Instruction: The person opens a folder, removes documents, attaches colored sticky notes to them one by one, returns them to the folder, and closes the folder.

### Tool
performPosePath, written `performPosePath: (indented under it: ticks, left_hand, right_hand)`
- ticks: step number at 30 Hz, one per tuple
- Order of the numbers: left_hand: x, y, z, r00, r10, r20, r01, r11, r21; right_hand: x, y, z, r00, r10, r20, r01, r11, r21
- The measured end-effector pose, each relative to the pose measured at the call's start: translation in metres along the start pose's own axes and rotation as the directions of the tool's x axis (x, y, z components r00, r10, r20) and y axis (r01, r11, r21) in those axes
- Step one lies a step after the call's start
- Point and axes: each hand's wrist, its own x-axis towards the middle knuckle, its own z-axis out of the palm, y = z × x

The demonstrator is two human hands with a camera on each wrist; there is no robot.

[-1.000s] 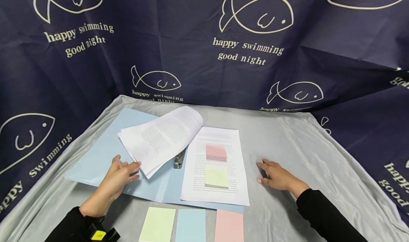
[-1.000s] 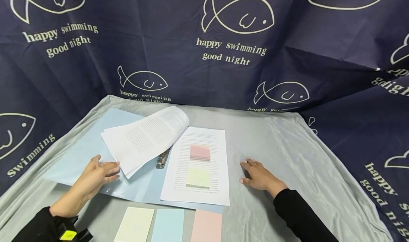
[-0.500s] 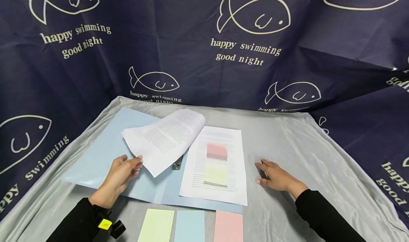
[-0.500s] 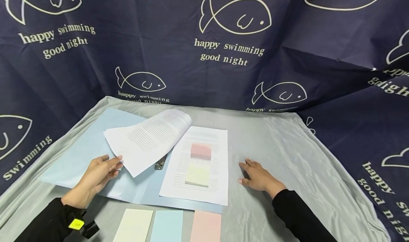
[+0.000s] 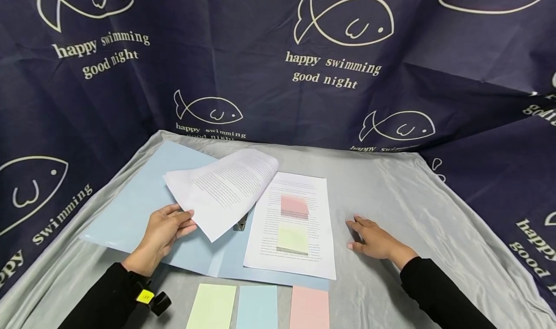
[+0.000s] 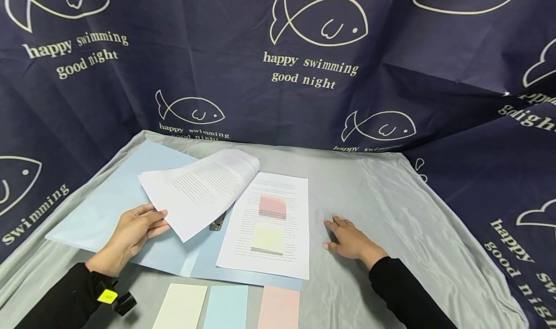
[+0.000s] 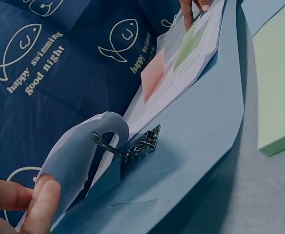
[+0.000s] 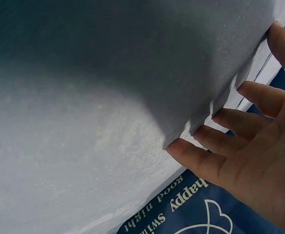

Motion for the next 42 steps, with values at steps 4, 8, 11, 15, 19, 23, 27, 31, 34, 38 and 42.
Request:
performPosePath:
  ticks: [4, 8, 11, 15, 19, 23, 27, 31, 34, 38, 42]
  left_hand:
    - [0.0, 0.004, 0.001, 0.999, 0.031, -0.027, -0.032, 1.0, -0.002]
    - [0.0, 0.01, 0.004, 0.994, 0.094, -0.06, -0.092, 0.995, 0.04]
    - [0.0, 0.017, 0.008, 0.983, 0.164, -0.081, -0.156, 0.983, 0.095]
    - [-0.002, 0.026, 0.018, 0.958, 0.271, -0.094, -0.25, 0.949, 0.192]
    - [-0.006, 0.035, 0.032, 0.925, 0.368, -0.091, -0.332, 0.902, 0.277]
    - [-0.011, 0.042, 0.049, 0.882, 0.466, -0.073, -0.413, 0.837, 0.358]
    - [-0.017, 0.042, 0.069, 0.805, 0.593, -0.02, -0.516, 0.717, 0.469]
    - [-0.022, 0.034, 0.088, 0.669, 0.739, 0.084, -0.645, 0.521, 0.559]
    - [-0.024, 0.026, 0.101, 0.568, 0.803, 0.181, -0.73, 0.389, 0.562]
    - [-0.028, 0.018, 0.115, 0.478, 0.832, 0.282, -0.794, 0.272, 0.544]
    - [-0.031, 0.01, 0.127, 0.408, 0.848, 0.339, -0.825, 0.182, 0.536]
  right_hand:
    - [0.0, 0.0, 0.0, 1.0, -0.002, 0.001, 0.002, 1.0, 0.002]
    - [0.0, 0.0, 0.0, 1.0, -0.003, 0.0, 0.003, 1.0, 0.006]
    - [0.0, -0.001, 0.001, 1.0, -0.002, -0.002, 0.002, 1.0, 0.008]
    - [0.0, -0.002, 0.001, 1.0, -0.001, -0.005, 0.001, 1.0, 0.007]
    - [0.0, -0.003, 0.002, 1.0, 0.004, -0.004, -0.004, 1.0, 0.005]
    - [0.0, -0.003, 0.001, 1.0, 0.009, -0.003, -0.009, 1.0, 0.006]
    - [0.0, -0.002, 0.002, 1.0, 0.011, -0.003, -0.011, 1.0, 0.002]
    - [0.0, -0.001, 0.003, 1.0, 0.008, -0.003, -0.008, 1.0, 0.003]
    - [0.0, 0.0, 0.003, 1.0, 0.005, -0.006, -0.005, 1.0, 0.006]
    - [0.0, 0.0, 0.004, 1.0, 0.0, -0.01, 0.0, 1.0, 0.006]
    - [0.0, 0.0, 0.004, 1.0, 0.002, -0.014, -0.001, 1.0, 0.011]
